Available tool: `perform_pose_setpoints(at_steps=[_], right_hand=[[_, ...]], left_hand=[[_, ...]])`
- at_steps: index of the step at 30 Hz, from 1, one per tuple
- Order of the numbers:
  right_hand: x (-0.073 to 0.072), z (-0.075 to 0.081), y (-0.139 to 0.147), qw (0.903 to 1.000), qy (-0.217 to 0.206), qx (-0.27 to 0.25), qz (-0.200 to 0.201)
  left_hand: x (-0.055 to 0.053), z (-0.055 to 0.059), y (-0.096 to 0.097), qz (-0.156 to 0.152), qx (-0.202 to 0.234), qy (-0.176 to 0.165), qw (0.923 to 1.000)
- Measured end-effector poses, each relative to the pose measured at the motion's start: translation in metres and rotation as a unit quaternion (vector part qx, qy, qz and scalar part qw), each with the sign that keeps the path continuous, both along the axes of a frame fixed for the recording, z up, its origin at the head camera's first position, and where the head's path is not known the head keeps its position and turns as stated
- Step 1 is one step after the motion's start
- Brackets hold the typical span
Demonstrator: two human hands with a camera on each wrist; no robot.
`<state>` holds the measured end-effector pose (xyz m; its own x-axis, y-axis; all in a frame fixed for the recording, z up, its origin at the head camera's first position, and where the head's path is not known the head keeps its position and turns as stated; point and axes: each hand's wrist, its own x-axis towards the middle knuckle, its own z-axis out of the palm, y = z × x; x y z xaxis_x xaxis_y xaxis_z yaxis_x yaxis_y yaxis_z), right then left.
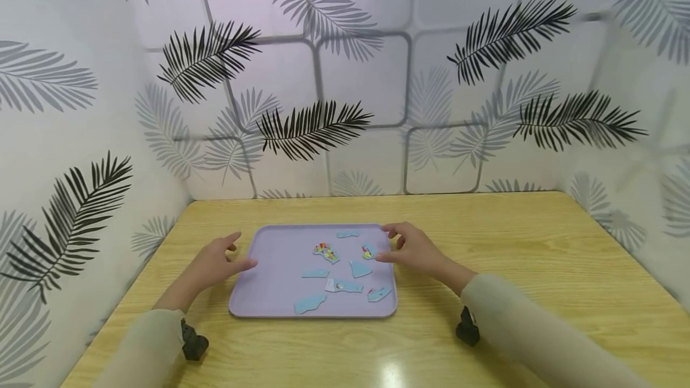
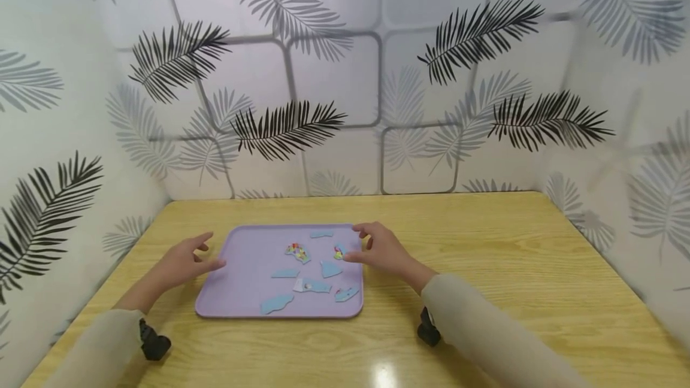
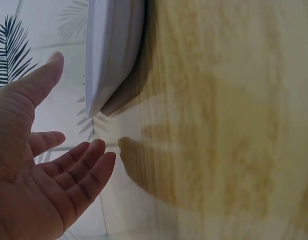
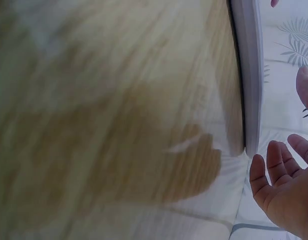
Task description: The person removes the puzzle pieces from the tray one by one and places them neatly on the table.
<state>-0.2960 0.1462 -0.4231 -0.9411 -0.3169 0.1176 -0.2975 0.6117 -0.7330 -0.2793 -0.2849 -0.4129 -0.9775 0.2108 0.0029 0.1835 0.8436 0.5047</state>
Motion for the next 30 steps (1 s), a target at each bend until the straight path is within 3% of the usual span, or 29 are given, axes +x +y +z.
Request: perform_pose_setpoints(at_steps=[7, 17, 30], right_hand=[[-0.005, -0.005, -0.008, 0.9999, 0.001, 0.015, 0.007], [-0.013, -0.010, -0.020, 0.9982, -0.026, 0.053, 0.001], [-0.015, -0.011, -0.027, 0.9970, -0.039, 0.065, -0.014]], left_hand=[[-0.004, -0.008, 0.000, 0.016, 0.025, -0.041, 0.9987], [-0.005, -0.009, 0.005, 0.028, 0.072, -0.062, 0.9951], [-0.011, -0.014, 0.004, 0.038, 0.108, -0.089, 0.9894]])
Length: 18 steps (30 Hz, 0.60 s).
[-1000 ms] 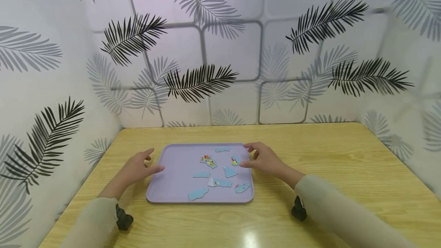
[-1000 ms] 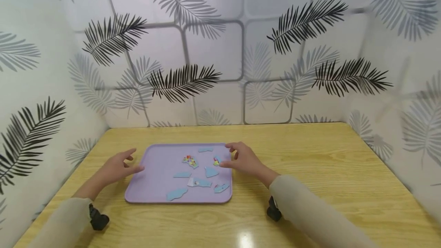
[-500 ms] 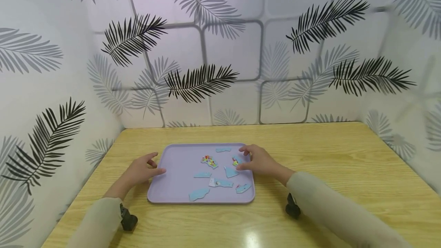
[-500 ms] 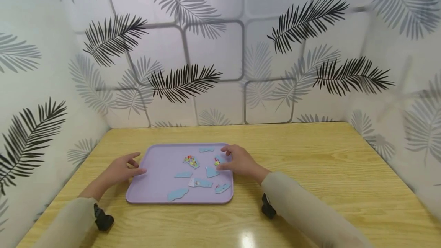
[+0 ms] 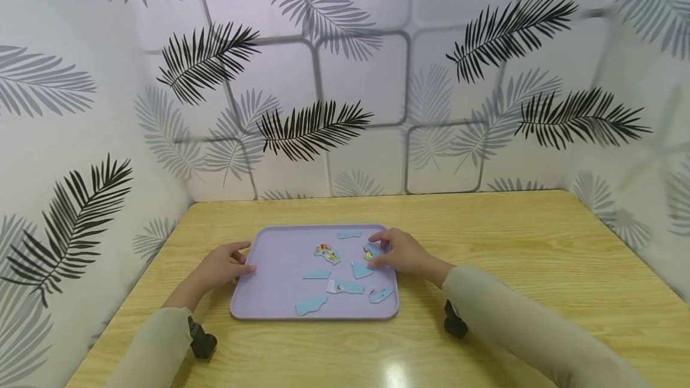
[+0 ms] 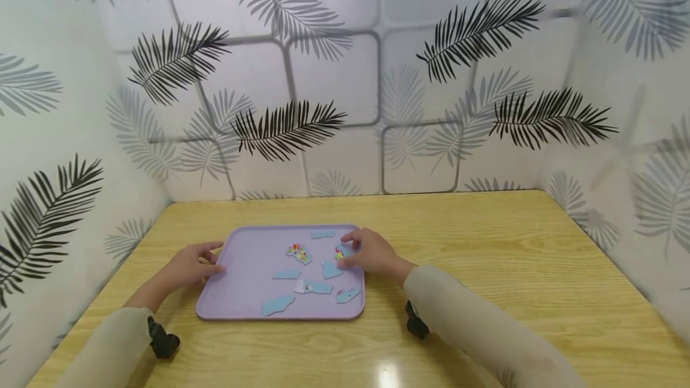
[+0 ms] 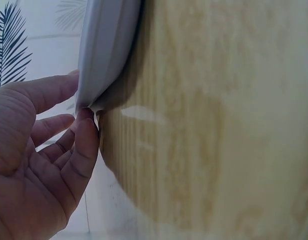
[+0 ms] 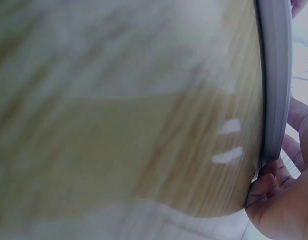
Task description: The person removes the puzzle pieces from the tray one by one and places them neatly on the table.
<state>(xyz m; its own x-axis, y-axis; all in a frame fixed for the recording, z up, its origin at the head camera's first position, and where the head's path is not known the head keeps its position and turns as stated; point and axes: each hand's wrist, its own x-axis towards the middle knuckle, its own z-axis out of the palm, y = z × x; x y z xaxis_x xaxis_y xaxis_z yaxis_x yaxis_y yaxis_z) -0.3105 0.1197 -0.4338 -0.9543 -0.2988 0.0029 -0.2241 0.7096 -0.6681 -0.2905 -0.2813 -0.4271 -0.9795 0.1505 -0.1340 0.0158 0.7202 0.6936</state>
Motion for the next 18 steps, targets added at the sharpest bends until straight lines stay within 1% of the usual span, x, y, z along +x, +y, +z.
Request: perform_pose_setpoints(at_steps=[2, 8, 13, 18], right_hand=[[-0.0008, -0.0008, -0.0005, 1.0000, 0.003, 0.010, 0.000], [-0.0017, -0.0006, -0.0023, 0.9996, -0.003, 0.026, -0.008], [-0.0021, -0.0011, -0.0031, 0.9996, -0.007, 0.025, -0.013], [-0.0013, 0.0003, -0.0042, 0.9996, -0.013, 0.019, -0.015]], left_hand=[[-0.0005, -0.0005, -0.0005, 0.004, 0.006, -0.003, 1.0000], [-0.0002, 0.0005, -0.0010, 0.000, 0.019, -0.003, 0.9998], [0.0007, 0.0009, -0.0009, 0.004, 0.026, -0.009, 0.9996], [0.0000, -0.0017, -0.0028, 0.008, 0.039, -0.013, 0.9991]])
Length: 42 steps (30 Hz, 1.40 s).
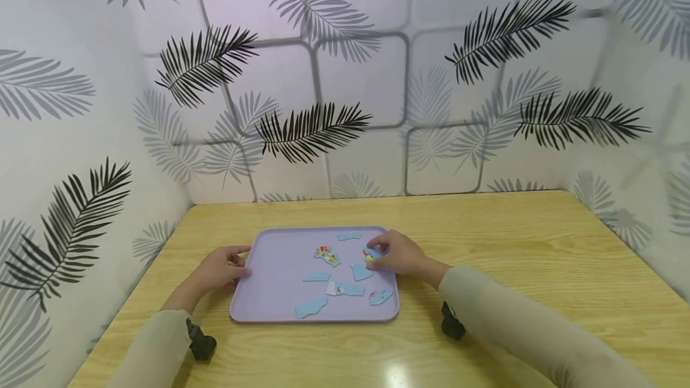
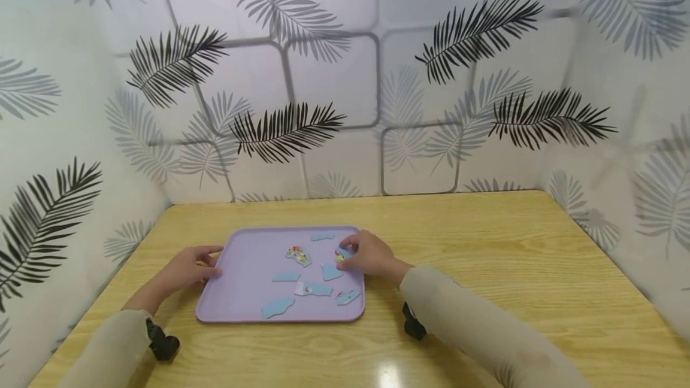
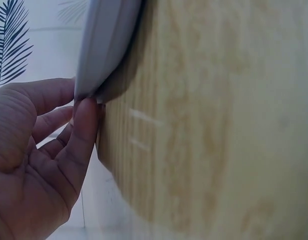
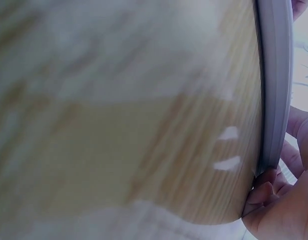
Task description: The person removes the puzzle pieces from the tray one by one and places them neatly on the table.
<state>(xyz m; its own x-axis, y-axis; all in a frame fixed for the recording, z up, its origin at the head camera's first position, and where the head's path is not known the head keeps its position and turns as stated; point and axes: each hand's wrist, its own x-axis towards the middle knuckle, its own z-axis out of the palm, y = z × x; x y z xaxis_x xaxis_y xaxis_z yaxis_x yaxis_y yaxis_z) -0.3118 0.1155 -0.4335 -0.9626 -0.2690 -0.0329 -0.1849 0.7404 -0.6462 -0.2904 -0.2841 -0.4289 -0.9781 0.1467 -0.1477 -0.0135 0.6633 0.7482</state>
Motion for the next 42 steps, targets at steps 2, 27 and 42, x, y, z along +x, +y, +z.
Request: perform_pose_setpoints(at_steps=[2, 27, 42], right_hand=[[0.0003, 0.0005, -0.0004, 1.0000, -0.001, -0.001, -0.001], [0.0004, 0.0007, -0.0033, 0.9999, -0.008, -0.010, 0.001], [0.0036, 0.0046, 0.0000, 0.9994, -0.020, -0.027, 0.002]], left_hand=[[-0.0005, -0.0016, -0.0010, -0.001, 0.001, 0.002, 1.0000], [0.0019, -0.0018, -0.0023, 0.002, 0.012, 0.004, 0.9999], [0.0002, -0.0026, -0.0024, -0.007, 0.010, 0.003, 0.9999]])
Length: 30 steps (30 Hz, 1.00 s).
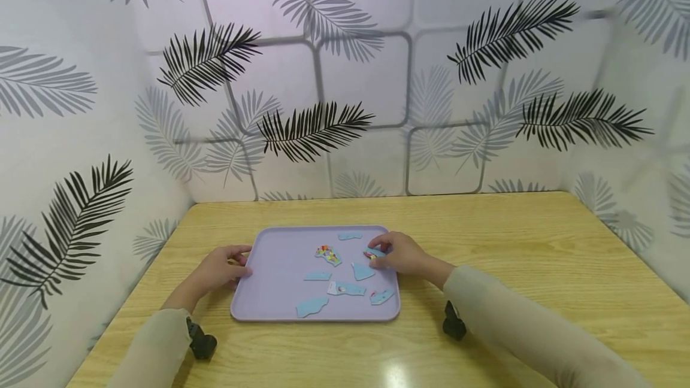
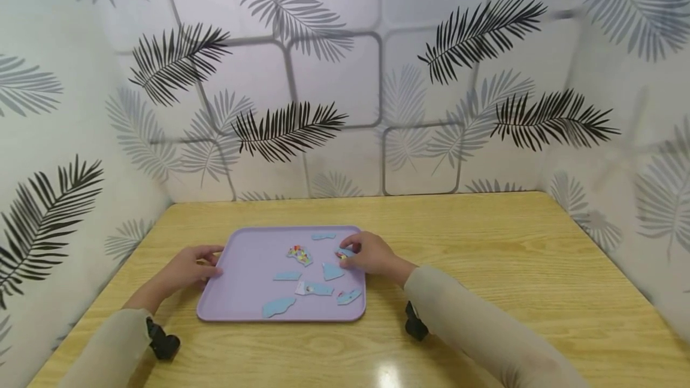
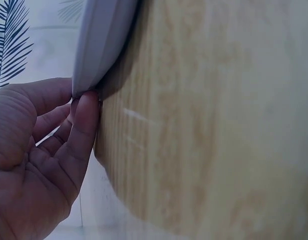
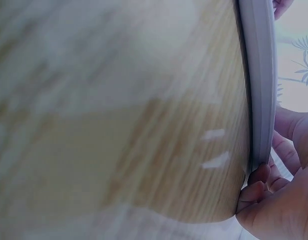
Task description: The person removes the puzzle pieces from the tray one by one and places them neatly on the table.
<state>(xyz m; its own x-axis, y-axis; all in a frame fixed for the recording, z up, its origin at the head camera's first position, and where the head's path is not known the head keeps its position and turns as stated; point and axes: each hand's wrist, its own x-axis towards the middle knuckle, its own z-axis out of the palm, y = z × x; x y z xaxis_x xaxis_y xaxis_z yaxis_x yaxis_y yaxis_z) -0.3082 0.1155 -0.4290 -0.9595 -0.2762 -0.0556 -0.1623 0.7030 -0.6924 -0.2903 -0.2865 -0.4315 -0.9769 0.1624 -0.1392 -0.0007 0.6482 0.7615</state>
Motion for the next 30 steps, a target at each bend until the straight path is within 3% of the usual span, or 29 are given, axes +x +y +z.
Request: perform_pose_setpoints(at_steps=[17, 30], right_hand=[[-0.005, -0.001, 0.013, 0.9989, -0.011, -0.039, 0.025], [-0.012, 0.004, 0.036, 0.9928, 0.034, -0.075, 0.087]], left_hand=[[0.002, 0.001, 0.000, 0.005, 0.001, -0.004, 1.0000], [0.004, 0.003, 0.000, 0.001, 0.002, -0.005, 1.0000]])
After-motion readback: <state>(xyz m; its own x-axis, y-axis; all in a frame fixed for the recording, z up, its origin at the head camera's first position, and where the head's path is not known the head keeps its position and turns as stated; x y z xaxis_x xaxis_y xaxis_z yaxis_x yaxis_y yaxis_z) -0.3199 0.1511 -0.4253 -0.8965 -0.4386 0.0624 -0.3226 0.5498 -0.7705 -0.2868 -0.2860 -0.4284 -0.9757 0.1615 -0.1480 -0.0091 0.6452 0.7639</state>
